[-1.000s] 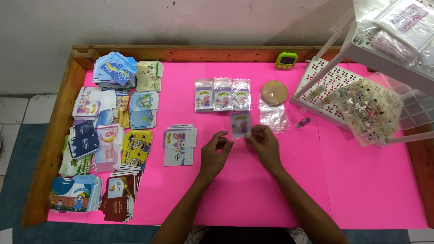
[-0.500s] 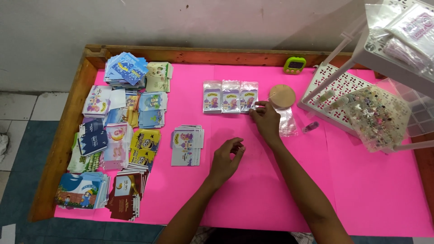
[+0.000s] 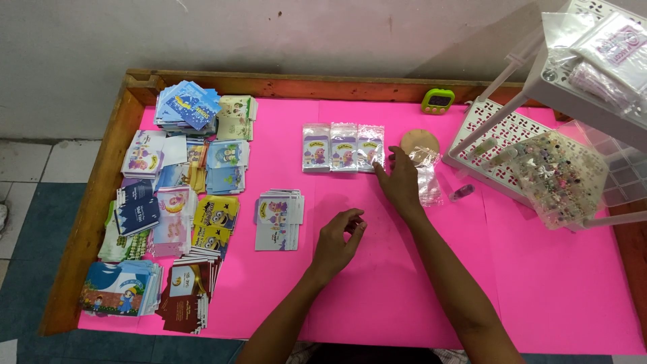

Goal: Sorting and packaging small printed cards into plastic sleeves on a desk.

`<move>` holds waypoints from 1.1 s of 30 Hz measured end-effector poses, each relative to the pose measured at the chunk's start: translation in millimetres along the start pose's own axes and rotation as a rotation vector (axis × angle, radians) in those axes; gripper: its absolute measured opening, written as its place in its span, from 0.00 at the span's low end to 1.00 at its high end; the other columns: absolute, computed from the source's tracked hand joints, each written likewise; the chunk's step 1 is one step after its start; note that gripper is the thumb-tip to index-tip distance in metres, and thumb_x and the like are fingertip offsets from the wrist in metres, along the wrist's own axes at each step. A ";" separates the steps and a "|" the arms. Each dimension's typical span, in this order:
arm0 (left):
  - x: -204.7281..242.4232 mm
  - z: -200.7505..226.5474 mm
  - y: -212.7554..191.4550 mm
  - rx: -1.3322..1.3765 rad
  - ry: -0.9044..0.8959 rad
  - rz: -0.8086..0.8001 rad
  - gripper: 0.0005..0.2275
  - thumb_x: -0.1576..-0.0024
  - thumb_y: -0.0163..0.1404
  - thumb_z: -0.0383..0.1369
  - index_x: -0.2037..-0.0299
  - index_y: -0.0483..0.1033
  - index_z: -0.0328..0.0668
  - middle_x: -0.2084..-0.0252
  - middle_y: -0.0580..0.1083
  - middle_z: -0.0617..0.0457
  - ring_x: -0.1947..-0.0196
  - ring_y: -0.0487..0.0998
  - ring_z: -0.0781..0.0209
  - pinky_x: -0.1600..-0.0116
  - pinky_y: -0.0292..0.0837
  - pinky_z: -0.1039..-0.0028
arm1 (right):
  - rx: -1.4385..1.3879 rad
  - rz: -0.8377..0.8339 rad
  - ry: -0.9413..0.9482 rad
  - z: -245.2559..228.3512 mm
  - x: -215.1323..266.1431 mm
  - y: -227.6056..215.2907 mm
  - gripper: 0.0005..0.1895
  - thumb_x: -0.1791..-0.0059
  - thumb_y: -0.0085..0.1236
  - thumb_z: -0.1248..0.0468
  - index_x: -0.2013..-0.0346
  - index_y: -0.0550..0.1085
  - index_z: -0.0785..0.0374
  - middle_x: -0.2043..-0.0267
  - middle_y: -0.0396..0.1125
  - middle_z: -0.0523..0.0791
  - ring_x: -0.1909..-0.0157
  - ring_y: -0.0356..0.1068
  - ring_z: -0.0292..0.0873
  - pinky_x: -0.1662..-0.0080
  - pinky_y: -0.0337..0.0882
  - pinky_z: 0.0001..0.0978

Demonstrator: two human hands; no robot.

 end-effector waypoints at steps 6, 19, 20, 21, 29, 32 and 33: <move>1.0 1.6 -0.2 0.003 0.003 -0.001 0.10 0.38 0.53 0.26 0.48 0.75 0.32 0.63 0.78 0.39 0.66 0.83 0.47 0.61 0.83 0.63 | -0.128 -0.006 -0.028 -13.5 -4.1 8.5 0.33 0.51 0.62 0.64 0.34 0.63 0.70 0.44 0.67 0.63 0.41 0.69 0.64 0.42 0.73 0.53; -3.1 -2.5 -10.2 -0.046 0.024 0.025 0.10 0.38 0.54 0.26 0.49 0.76 0.32 0.64 0.78 0.40 0.67 0.83 0.49 0.62 0.83 0.65 | -0.213 0.107 -0.309 -11.1 46.6 -1.0 0.23 0.44 0.46 0.71 0.34 0.62 0.72 0.40 0.66 0.61 0.37 0.66 0.61 0.38 0.71 0.47; -3.8 -7.3 -15.0 -0.140 0.059 0.074 0.08 0.38 0.54 0.27 0.50 0.77 0.35 0.64 0.78 0.44 0.67 0.82 0.51 0.64 0.83 0.67 | -0.168 0.075 -0.389 -13.7 61.6 0.6 0.20 0.44 0.47 0.68 0.37 0.66 0.69 0.43 0.68 0.57 0.40 0.69 0.57 0.41 0.72 0.45; -4.2 -11.7 -19.5 -0.233 0.093 0.122 0.07 0.38 0.54 0.28 0.51 0.77 0.38 0.65 0.78 0.47 0.67 0.82 0.54 0.65 0.83 0.70 | -0.123 0.043 -0.468 -15.9 76.9 2.1 0.18 0.43 0.49 0.66 0.39 0.70 0.66 0.46 0.70 0.53 0.44 0.72 0.54 0.43 0.74 0.42; -2.3 -33.0 -91.5 -0.979 -0.047 0.283 0.08 0.39 0.54 0.31 0.54 0.74 0.36 0.54 0.72 0.43 0.48 0.74 0.45 0.45 0.74 0.58 | -0.094 -0.256 -0.516 -1.7 159.5 1.3 0.16 0.49 0.57 0.63 0.46 0.76 0.58 0.45 0.70 0.45 0.39 0.70 0.48 0.38 0.71 0.40; 8.3 -49.2 -98.2 -0.990 -0.269 0.294 0.17 0.39 0.55 0.41 0.50 0.73 0.34 0.48 0.70 0.39 0.42 0.71 0.39 0.42 0.74 0.57 | -0.094 -0.268 -0.494 -11.1 159.0 -4.5 0.15 0.48 0.56 0.64 0.46 0.76 0.60 0.47 0.70 0.46 0.40 0.71 0.49 0.39 0.71 0.43; 10.5 -52.5 -97.3 -1.003 -0.305 0.259 0.23 0.41 0.57 0.49 0.50 0.73 0.33 0.47 0.69 0.37 0.41 0.71 0.36 0.41 0.73 0.55 | -0.115 -0.258 -0.464 -14.6 157.1 -6.9 0.15 0.47 0.56 0.65 0.46 0.75 0.63 0.48 0.70 0.49 0.41 0.71 0.52 0.40 0.72 0.46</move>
Point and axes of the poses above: each hand's wrist, its own x-axis away from the middle knuckle, its own y-axis out of the palm, z = x × y, the point moved 6 cm from there along -x, towards the middle knuckle
